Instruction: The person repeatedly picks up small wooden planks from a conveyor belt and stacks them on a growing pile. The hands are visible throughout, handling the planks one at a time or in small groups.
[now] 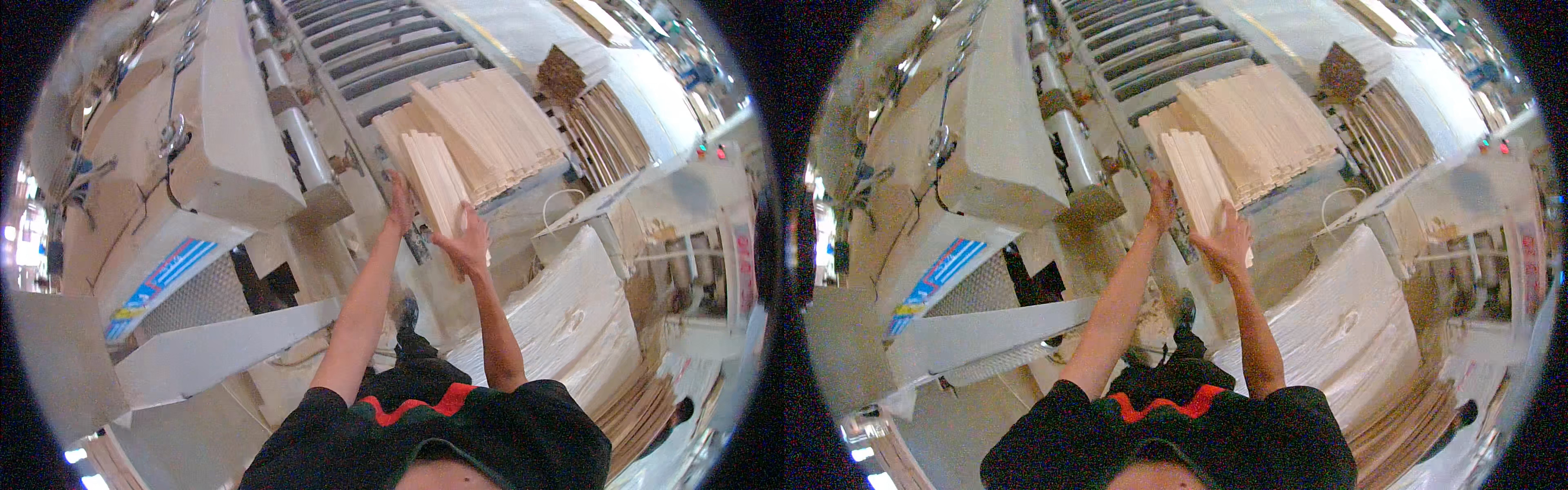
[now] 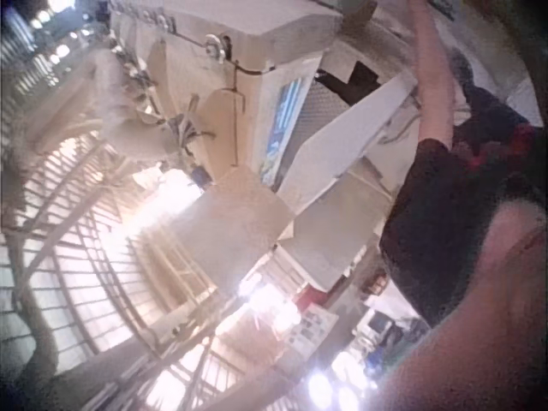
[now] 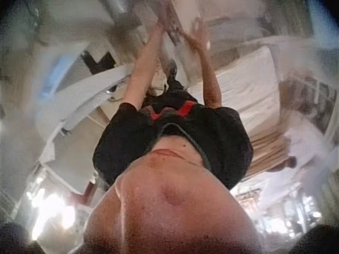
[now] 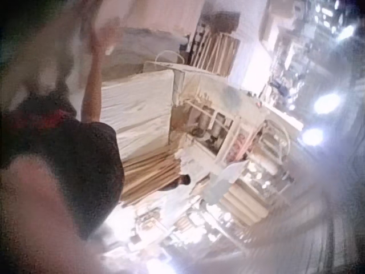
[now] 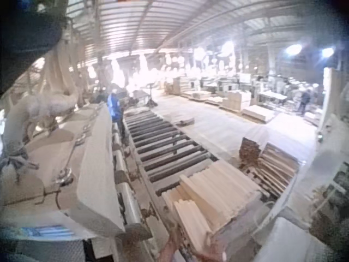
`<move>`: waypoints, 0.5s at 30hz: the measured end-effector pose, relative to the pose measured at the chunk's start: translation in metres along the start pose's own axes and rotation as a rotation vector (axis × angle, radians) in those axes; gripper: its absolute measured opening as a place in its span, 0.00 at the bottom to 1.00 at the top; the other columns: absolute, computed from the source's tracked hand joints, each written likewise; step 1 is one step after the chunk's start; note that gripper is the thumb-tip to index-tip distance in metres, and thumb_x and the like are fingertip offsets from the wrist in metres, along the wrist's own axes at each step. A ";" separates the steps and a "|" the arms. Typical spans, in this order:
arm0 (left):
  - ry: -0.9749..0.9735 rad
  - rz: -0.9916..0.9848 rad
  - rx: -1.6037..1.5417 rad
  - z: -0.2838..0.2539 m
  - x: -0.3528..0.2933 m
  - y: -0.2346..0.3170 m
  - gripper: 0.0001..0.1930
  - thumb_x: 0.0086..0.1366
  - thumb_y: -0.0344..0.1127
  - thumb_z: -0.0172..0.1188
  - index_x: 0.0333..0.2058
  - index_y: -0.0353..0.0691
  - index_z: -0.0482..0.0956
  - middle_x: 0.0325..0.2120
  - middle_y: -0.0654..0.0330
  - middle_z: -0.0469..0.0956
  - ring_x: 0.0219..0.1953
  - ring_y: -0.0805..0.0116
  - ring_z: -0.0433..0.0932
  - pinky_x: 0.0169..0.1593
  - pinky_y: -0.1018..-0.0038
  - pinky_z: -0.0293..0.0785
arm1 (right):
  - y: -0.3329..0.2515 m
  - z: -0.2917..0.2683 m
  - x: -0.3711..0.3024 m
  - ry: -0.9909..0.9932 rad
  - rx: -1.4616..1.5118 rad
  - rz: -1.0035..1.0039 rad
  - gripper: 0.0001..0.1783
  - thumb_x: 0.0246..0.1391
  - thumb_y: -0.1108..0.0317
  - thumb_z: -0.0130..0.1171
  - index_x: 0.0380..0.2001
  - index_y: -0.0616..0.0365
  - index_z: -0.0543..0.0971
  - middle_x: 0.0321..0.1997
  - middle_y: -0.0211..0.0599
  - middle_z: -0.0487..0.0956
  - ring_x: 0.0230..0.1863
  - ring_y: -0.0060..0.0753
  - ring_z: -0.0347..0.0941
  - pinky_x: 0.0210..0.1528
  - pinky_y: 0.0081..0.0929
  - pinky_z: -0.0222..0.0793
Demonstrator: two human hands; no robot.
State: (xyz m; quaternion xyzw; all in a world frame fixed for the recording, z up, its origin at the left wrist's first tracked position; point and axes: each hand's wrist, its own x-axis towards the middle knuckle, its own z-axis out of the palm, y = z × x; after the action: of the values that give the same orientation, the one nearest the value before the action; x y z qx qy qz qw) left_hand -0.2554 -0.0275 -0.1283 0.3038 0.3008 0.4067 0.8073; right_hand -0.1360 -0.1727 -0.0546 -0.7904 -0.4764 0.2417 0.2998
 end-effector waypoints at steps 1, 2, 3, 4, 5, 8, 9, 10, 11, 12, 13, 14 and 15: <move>0.103 0.021 0.055 0.018 -0.008 0.007 0.47 0.60 0.74 0.24 0.66 0.41 0.42 0.66 0.56 0.46 0.67 0.59 0.45 0.66 0.58 0.42 | 0.009 -0.006 -0.012 -0.002 0.107 -0.028 0.55 0.26 0.54 0.71 0.62 0.52 0.59 0.56 0.51 0.66 0.57 0.49 0.62 0.58 0.43 0.58; 0.206 0.046 0.110 0.037 -0.018 0.015 0.47 0.60 0.74 0.26 0.66 0.42 0.42 0.66 0.56 0.46 0.67 0.57 0.44 0.66 0.56 0.43 | 0.019 -0.013 -0.027 -0.037 0.290 -0.027 0.55 0.26 0.54 0.70 0.62 0.53 0.59 0.56 0.48 0.66 0.56 0.45 0.63 0.58 0.41 0.58; 0.232 0.104 0.157 0.039 -0.033 0.017 0.46 0.60 0.73 0.28 0.66 0.43 0.41 0.66 0.55 0.45 0.67 0.57 0.44 0.66 0.55 0.42 | 0.019 -0.022 -0.049 -0.089 0.471 -0.045 0.55 0.26 0.54 0.70 0.62 0.54 0.59 0.55 0.45 0.67 0.56 0.41 0.63 0.58 0.38 0.59; 0.263 0.158 0.204 0.041 -0.047 0.017 0.46 0.61 0.72 0.30 0.66 0.43 0.40 0.66 0.55 0.44 0.67 0.56 0.45 0.65 0.53 0.42 | 0.019 -0.032 -0.073 -0.150 0.654 -0.066 0.55 0.26 0.54 0.70 0.62 0.55 0.60 0.55 0.41 0.68 0.56 0.37 0.64 0.59 0.35 0.59; 0.215 0.239 0.251 0.018 -0.059 0.013 0.46 0.61 0.71 0.32 0.66 0.42 0.39 0.66 0.55 0.44 0.67 0.56 0.45 0.65 0.53 0.41 | 0.010 -0.044 -0.100 -0.243 0.781 -0.034 0.56 0.24 0.54 0.70 0.62 0.57 0.59 0.55 0.40 0.67 0.57 0.35 0.63 0.59 0.34 0.57; -0.142 0.293 0.227 0.052 -0.155 -0.002 0.44 0.63 0.64 0.42 0.66 0.44 0.37 0.66 0.53 0.45 0.67 0.54 0.45 0.66 0.54 0.43 | 0.016 -0.079 -0.183 -0.299 0.992 0.017 0.61 0.17 0.53 0.70 0.62 0.61 0.58 0.57 0.38 0.66 0.59 0.32 0.61 0.62 0.28 0.52; -0.220 0.230 0.302 0.056 -0.200 -0.008 0.49 0.59 0.67 0.47 0.66 0.44 0.33 0.67 0.52 0.42 0.67 0.53 0.45 0.66 0.54 0.43 | 0.020 -0.086 -0.209 -0.367 1.015 -0.002 0.61 0.17 0.55 0.70 0.62 0.59 0.58 0.59 0.37 0.64 0.60 0.32 0.59 0.63 0.29 0.51; -0.260 0.211 0.396 0.047 -0.246 -0.014 0.53 0.57 0.67 0.50 0.66 0.44 0.31 0.67 0.51 0.41 0.67 0.52 0.45 0.66 0.54 0.42 | 0.021 -0.089 -0.233 -0.453 1.040 -0.030 0.61 0.16 0.56 0.71 0.62 0.58 0.58 0.60 0.37 0.63 0.62 0.32 0.58 0.64 0.30 0.49; -0.305 0.193 0.488 0.038 -0.291 -0.022 0.56 0.54 0.67 0.54 0.66 0.44 0.29 0.67 0.51 0.39 0.67 0.52 0.45 0.66 0.54 0.42 | 0.017 -0.088 -0.255 -0.529 1.064 -0.056 0.62 0.16 0.58 0.71 0.63 0.56 0.57 0.61 0.36 0.62 0.63 0.33 0.56 0.64 0.30 0.47; -0.376 0.197 0.449 0.036 -0.333 -0.021 0.58 0.52 0.66 0.58 0.66 0.43 0.29 0.67 0.50 0.39 0.67 0.52 0.45 0.66 0.54 0.42 | 0.008 -0.083 -0.278 -0.593 1.058 -0.041 0.62 0.16 0.58 0.71 0.62 0.58 0.57 0.61 0.37 0.62 0.63 0.33 0.56 0.64 0.30 0.48; -0.442 0.198 0.407 0.035 -0.376 -0.016 0.60 0.51 0.65 0.61 0.66 0.43 0.28 0.66 0.50 0.39 0.67 0.53 0.45 0.66 0.55 0.42 | -0.007 -0.081 -0.299 -0.664 1.041 -0.025 0.61 0.16 0.58 0.71 0.62 0.60 0.57 0.60 0.38 0.63 0.63 0.33 0.57 0.64 0.29 0.48; -0.542 0.198 0.225 0.040 -0.414 0.001 0.62 0.48 0.64 0.64 0.66 0.43 0.29 0.66 0.50 0.40 0.67 0.54 0.45 0.66 0.56 0.43 | -0.015 -0.077 -0.317 -0.732 1.021 -0.015 0.61 0.16 0.58 0.70 0.62 0.61 0.57 0.60 0.38 0.63 0.62 0.33 0.57 0.64 0.29 0.49; -0.535 0.142 0.309 0.021 -0.444 0.002 0.61 0.48 0.63 0.65 0.66 0.42 0.31 0.66 0.50 0.40 0.67 0.55 0.44 0.66 0.57 0.43 | -0.025 -0.072 -0.326 -0.809 0.850 -0.130 0.61 0.17 0.56 0.72 0.62 0.60 0.58 0.60 0.42 0.62 0.63 0.37 0.56 0.65 0.32 0.48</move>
State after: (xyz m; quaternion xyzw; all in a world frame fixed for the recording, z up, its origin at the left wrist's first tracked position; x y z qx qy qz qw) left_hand -0.4580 -0.4043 -0.0074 0.5393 0.1141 0.3174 0.7716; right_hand -0.2431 -0.4741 0.0450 -0.4150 -0.4620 0.6748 0.3987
